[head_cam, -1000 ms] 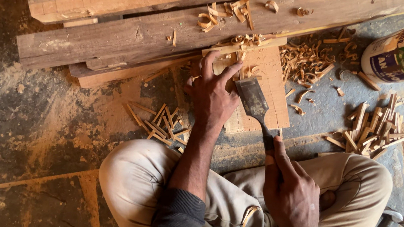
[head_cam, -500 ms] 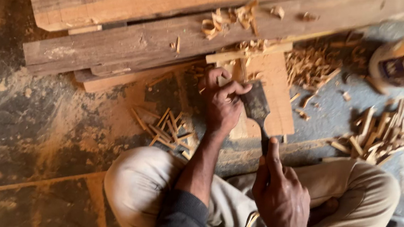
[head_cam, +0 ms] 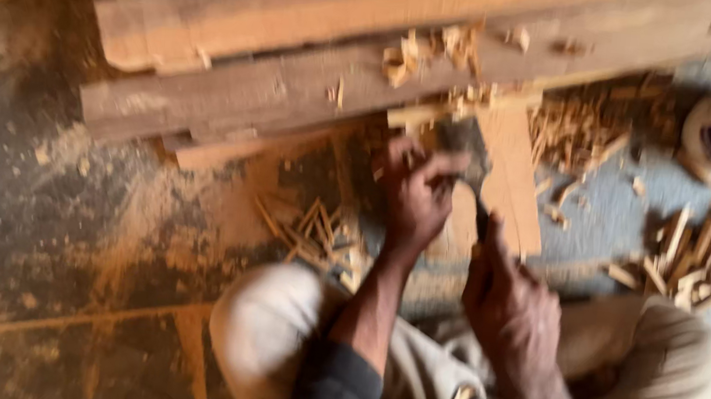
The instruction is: The person is carving a rectangular wooden block using a chisel and mallet. They repeatedly strike the chisel to remove wood shavings and shape the block. The person occasionally pauses to clear debris from the work surface.
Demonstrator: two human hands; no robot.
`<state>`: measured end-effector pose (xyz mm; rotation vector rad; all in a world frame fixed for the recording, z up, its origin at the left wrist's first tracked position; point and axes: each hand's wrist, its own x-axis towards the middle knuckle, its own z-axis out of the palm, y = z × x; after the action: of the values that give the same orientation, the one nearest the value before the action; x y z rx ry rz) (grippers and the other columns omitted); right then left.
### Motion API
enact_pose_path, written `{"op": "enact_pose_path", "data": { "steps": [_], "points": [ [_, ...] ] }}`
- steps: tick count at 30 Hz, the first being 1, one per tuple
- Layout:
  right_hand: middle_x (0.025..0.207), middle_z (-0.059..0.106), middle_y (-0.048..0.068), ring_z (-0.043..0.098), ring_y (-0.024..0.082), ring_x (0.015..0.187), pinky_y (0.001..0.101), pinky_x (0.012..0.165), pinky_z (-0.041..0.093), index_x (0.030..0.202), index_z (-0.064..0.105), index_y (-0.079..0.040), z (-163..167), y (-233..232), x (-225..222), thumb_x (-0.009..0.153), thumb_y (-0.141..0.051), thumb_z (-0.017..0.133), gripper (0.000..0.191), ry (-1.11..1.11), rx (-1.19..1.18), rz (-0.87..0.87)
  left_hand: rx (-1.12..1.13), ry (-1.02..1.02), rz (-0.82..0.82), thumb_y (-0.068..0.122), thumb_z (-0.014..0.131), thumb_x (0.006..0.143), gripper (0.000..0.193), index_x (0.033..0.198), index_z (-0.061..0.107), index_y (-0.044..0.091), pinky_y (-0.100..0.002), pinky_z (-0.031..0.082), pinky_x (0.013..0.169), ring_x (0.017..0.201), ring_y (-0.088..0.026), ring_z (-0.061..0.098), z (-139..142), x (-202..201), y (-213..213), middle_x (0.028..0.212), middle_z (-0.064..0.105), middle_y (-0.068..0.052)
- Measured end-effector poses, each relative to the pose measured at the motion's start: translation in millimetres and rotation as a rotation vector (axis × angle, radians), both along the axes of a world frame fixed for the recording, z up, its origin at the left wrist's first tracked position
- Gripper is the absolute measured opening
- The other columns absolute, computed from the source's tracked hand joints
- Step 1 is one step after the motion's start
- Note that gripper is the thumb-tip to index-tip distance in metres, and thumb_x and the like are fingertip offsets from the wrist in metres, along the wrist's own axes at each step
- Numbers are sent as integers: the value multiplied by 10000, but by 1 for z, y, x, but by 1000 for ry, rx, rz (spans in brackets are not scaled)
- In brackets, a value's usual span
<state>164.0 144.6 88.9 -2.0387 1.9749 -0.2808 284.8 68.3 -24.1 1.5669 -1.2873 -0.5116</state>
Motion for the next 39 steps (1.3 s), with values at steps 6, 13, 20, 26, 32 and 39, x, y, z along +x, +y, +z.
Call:
{"op": "enact_pose_path", "data": {
  "steps": [6,13,20,26,32,39],
  "points": [
    [641,673,185,660,358,488,497,430,514,1478,548,-153,23,37,-14,994,-308,563,509,11,22,-29,-53,-15,79,81,907,641,484,1037,683,244,-445,457,977,1171,-228,489,-14,-6,-3,1160,486,-63],
    [654,687,194,685,343,482,484,431,547,1483,543,-177,15,35,-9,998,-340,556,511,67,112,-92,-107,-40,33,164,927,764,257,800,678,222,-384,457,954,1033,-161,511,-25,-7,-10,1035,494,18],
    [661,687,195,683,360,503,487,428,543,1459,550,-145,10,32,-2,997,-303,575,488,16,39,-85,-143,-116,21,137,922,749,261,726,664,172,-389,413,913,961,-200,494,-15,-5,-5,975,469,9],
    [645,673,209,660,395,498,515,417,499,1436,566,-135,9,22,3,1002,-304,590,466,23,16,-84,-192,-134,17,111,919,757,279,720,648,163,-407,405,870,893,-174,490,3,-2,-5,952,441,3],
    [610,658,213,652,397,471,526,410,493,1439,558,-104,1,4,11,1027,-292,569,454,9,34,-80,-168,-124,0,44,889,754,260,742,644,129,-388,390,794,955,-230,472,12,1,-4,963,436,-28],
    [673,640,132,547,218,472,383,414,429,1476,594,-145,-8,0,-12,1043,-349,590,478,-483,177,-241,-163,-127,34,97,883,772,255,980,753,169,-424,449,960,1159,-258,517,8,-2,-3,1128,543,-40]
  ]
}}
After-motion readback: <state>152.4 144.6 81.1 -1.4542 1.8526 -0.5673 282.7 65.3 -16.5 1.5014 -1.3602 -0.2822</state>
